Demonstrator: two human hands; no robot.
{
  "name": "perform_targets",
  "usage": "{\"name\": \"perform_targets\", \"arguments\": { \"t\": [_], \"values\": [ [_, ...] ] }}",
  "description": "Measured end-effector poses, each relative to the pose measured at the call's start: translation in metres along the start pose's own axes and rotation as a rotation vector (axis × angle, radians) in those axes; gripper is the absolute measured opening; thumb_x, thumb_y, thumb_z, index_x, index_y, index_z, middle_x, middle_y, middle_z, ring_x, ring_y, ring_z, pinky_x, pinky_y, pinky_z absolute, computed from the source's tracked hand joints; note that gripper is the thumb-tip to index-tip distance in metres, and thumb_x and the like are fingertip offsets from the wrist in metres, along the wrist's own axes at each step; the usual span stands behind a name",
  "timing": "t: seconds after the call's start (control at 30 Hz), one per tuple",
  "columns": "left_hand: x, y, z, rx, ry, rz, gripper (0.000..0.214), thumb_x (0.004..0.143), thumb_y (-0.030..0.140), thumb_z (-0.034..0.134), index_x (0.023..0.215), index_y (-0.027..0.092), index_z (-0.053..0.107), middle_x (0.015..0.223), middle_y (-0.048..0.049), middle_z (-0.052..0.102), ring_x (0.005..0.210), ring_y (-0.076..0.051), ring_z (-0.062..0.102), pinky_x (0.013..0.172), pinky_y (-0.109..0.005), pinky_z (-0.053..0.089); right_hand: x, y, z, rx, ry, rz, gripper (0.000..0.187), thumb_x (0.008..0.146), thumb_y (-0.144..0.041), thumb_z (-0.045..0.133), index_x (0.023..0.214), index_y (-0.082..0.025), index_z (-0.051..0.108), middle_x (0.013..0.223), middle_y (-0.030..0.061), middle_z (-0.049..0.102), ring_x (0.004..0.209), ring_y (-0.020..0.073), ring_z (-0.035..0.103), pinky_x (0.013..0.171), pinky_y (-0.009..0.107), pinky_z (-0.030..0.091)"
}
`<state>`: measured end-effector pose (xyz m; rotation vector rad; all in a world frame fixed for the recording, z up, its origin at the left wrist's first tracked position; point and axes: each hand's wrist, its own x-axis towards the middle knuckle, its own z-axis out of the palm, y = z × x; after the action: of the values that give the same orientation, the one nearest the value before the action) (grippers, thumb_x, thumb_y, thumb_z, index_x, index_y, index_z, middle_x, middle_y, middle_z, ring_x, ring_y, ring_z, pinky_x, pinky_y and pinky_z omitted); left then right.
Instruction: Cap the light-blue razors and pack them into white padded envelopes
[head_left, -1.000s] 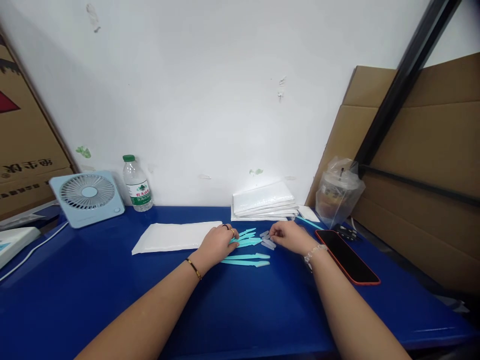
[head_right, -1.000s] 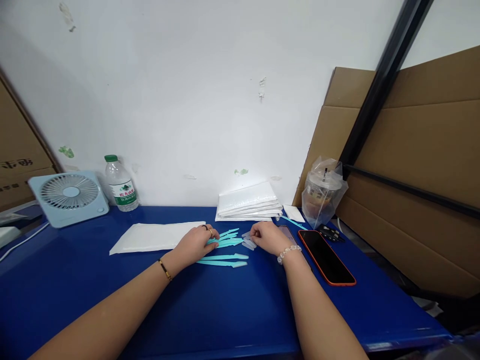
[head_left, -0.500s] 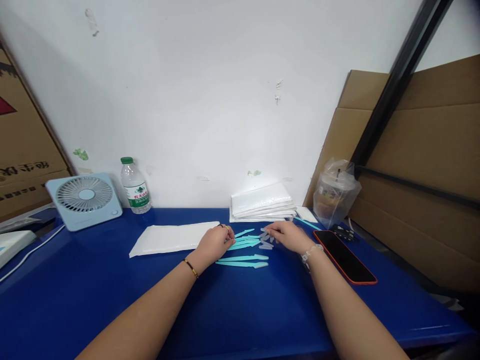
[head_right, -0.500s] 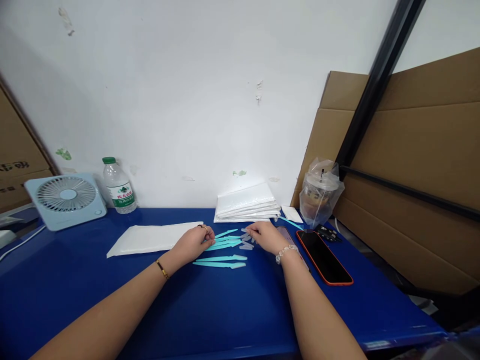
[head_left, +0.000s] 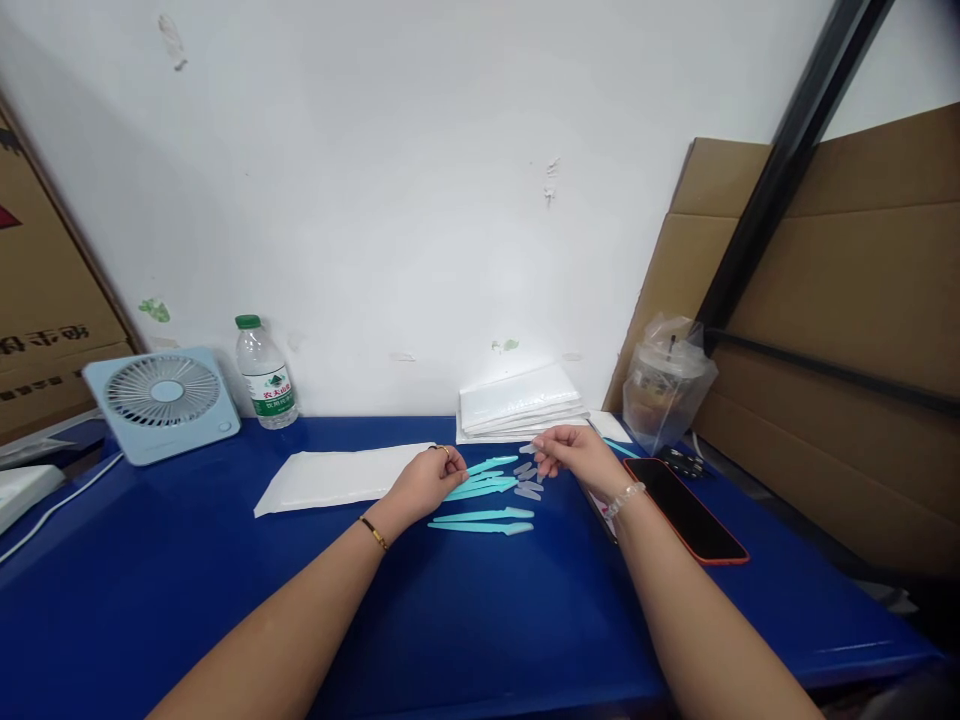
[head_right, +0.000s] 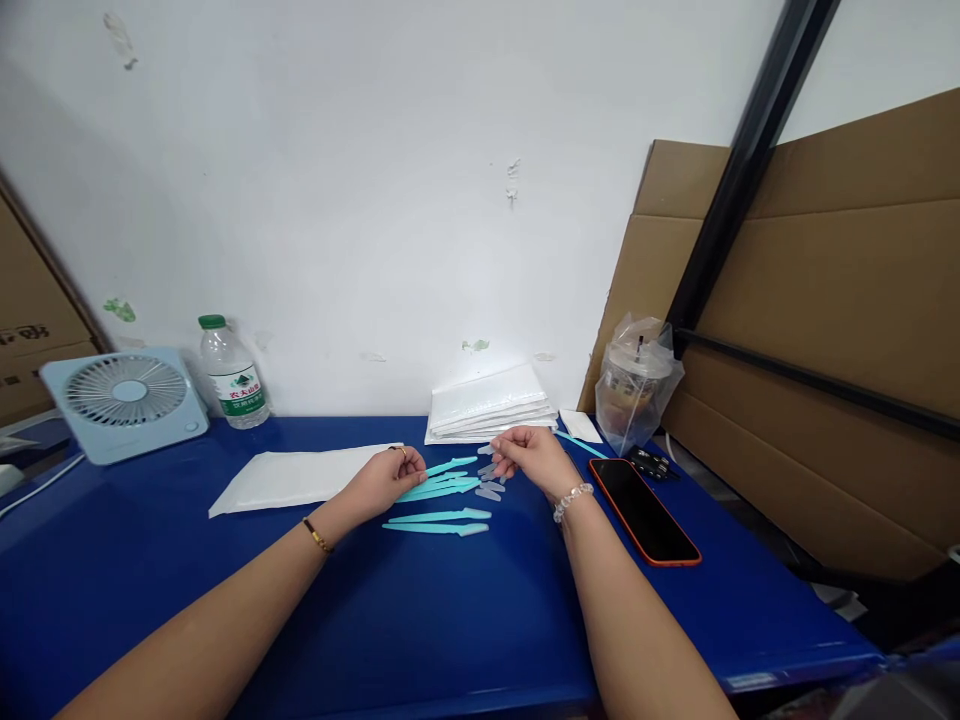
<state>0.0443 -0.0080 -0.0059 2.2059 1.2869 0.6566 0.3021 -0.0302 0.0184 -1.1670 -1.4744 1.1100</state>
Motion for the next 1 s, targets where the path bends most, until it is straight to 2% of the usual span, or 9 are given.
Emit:
{"name": "perform_targets", "arguments": {
  "t": [0.27, 0.47, 0.7, 0.9, 1.0],
  "values": [
    [0.001, 0.000, 0.001, -0.067, -0.017, -0.008, 0.030, 0.076, 0.046, 0.050, 0.081, 0.018, 0.058, 0.072, -0.0009, 0.057, 0.064, -0.014, 0.050, 0.055, -0.023, 0.037, 0.002, 0.006, 0.006, 0.033, -0.007, -0.002, 0.036, 0.066, -0.046, 0.069, 0.073, -0.012, 0.061, 0.062, 0.0025, 0.064, 0.050, 0.0114, 0.061, 0.045, 0.020, 0.044],
    [0.000, 0.005, 0.000, -0.142, -0.038, 0.001, 0.031, 0.075, 0.047, 0.051, 0.081, 0.018, 0.058, 0.070, -0.0002, 0.056, 0.063, -0.013, 0.048, 0.055, -0.023, 0.037, 0.001, 0.007, 0.012, 0.081, -0.088, -0.002, 0.033, 0.068, -0.044, 0.068, 0.075, -0.012, 0.061, 0.064, 0.0027, 0.064, 0.053, 0.0125, 0.063, 0.050, 0.022, 0.047],
    [-0.001, 0.009, -0.003, -0.181, -0.013, -0.022, 0.032, 0.073, 0.049, 0.053, 0.079, 0.017, 0.058, 0.071, -0.0009, 0.056, 0.064, -0.014, 0.048, 0.055, -0.023, 0.037, 0.003, 0.007, 0.002, 0.121, 0.031, -0.048, 0.031, 0.066, -0.043, 0.070, 0.073, -0.013, 0.062, 0.064, 0.0031, 0.064, 0.050, 0.0118, 0.061, 0.046, 0.021, 0.046],
    [0.000, 0.009, -0.001, -0.195, -0.019, -0.007, 0.033, 0.073, 0.049, 0.053, 0.080, 0.017, 0.058, 0.070, -0.0005, 0.055, 0.063, -0.013, 0.047, 0.055, -0.023, 0.036, 0.002, 0.009, 0.012, 0.123, -0.081, -0.017, 0.032, 0.069, -0.044, 0.068, 0.073, -0.013, 0.061, 0.066, 0.0030, 0.065, 0.053, 0.0126, 0.063, 0.049, 0.022, 0.047],
    [-0.001, 0.009, -0.002, -0.192, -0.026, -0.006, 0.032, 0.074, 0.048, 0.052, 0.080, 0.017, 0.058, 0.070, -0.0002, 0.055, 0.063, -0.013, 0.047, 0.055, -0.022, 0.036, 0.003, 0.011, 0.012, 0.146, -0.077, -0.020, 0.031, 0.069, -0.044, 0.067, 0.073, -0.014, 0.061, 0.067, 0.0032, 0.065, 0.054, 0.0128, 0.063, 0.049, 0.022, 0.047]
  ]
}}
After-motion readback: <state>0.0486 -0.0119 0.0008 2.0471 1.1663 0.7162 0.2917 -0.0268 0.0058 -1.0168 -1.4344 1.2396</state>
